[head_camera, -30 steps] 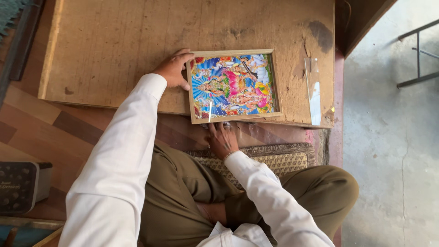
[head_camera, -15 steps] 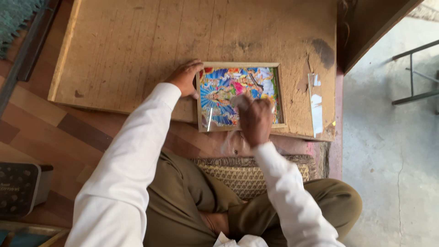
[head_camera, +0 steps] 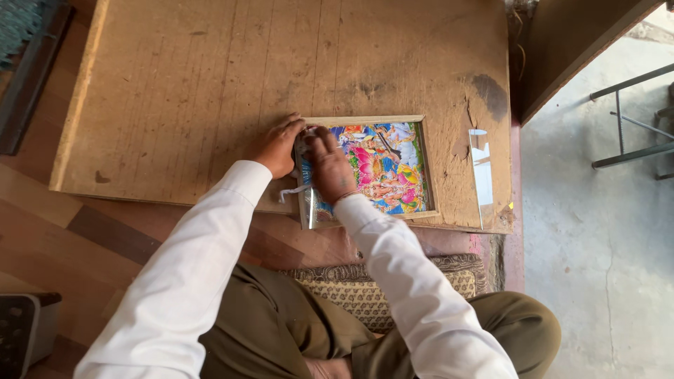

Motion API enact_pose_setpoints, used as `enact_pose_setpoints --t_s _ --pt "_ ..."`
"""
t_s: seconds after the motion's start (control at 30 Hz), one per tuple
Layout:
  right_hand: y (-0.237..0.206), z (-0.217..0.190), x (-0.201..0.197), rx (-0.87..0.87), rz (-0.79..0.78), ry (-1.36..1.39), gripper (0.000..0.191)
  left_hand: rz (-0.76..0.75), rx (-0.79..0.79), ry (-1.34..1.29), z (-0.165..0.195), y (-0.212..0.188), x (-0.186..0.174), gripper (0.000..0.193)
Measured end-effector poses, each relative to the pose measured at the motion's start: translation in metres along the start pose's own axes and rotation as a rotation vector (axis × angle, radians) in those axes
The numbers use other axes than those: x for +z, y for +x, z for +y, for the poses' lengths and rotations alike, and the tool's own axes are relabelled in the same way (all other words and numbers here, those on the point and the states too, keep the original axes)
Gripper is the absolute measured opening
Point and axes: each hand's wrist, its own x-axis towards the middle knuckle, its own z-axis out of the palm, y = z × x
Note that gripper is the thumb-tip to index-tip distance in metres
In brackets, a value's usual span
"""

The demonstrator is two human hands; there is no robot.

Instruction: The person places a clear sheet over a framed religious print and secures it with yellow patterned tape. They then apply the tape around the perimeter of the frame, pressing it down to adhere. The person repeats this process with a second framed print.

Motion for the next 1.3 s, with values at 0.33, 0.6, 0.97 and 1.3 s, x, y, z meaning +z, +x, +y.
enact_pose_setpoints --t_s 0.33,0.6,0.97,1.3 --pt "-0.008 0.095 -0.086 0.322 -0.375 -0.907 0.051 -0.052 -0.082 -0.084 0.028 -0.006 -0.038 0.111" --pt "-0.017 -0.015 -0.02 -0.141 -0.271 -0.177 0.066 -0.075 -0.079 0.036 0.015 -0.01 -0.023 0.09" --pt "-0.13 -0.043 -0.051 -0.256 -0.318 -0.092 0.06 -0.354 -0.147 0.265 0.035 0.005 -0.032 0.134" --pt "-0.119 0.047 -0.138 0.297 -0.457 -0.607 0.095 -0.298 -0.133 0.193 0.038 -0.003 -0.038 0.139"
